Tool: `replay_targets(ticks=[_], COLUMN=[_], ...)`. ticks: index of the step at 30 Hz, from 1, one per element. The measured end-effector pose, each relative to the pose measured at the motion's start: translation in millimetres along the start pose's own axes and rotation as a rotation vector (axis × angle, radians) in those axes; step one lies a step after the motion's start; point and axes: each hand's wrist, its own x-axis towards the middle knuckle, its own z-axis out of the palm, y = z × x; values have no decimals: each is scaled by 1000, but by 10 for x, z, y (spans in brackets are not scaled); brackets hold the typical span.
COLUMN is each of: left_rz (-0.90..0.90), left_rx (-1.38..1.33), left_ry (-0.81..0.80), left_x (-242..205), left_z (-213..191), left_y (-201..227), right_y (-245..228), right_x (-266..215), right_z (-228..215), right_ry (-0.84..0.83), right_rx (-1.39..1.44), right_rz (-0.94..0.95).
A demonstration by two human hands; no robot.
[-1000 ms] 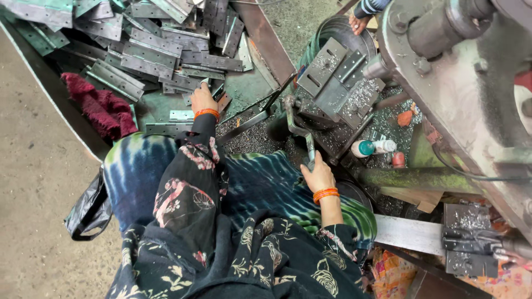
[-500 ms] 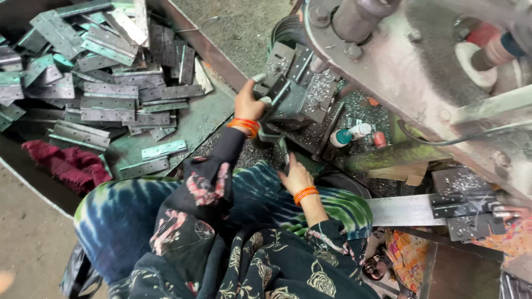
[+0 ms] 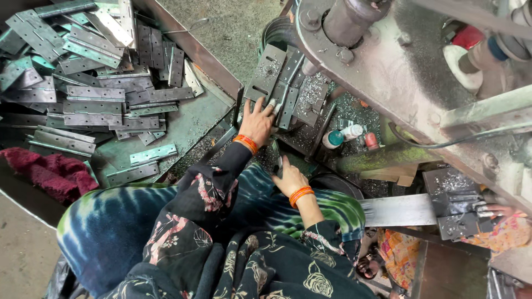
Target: The person operates a manual press machine to process metal plates. They pick up plates from a pile, place them into the machine's die, and pull a lever to activate the press. The processed plates are then removed and placed back into the pile.
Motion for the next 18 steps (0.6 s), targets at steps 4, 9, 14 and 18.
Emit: replay_targets(ticks=[4,9,14,18], left_rz=[48,43,57,10], left_rx=[11,-10,25,208], left_ry=[86,-60,34,1], left_x=[284,485,459,335], left_z=[257,219,146,125], left_y=[-200,-306,-231,-27], right_y=[-127,-172,60,355], right_x=[-55,34,-39,169], right_z=[-343,-353,490,1040], right_ry=[-2,-7,101,307], right_rx=[-20,-90,61,200], right_rz=[23,24,81,-14])
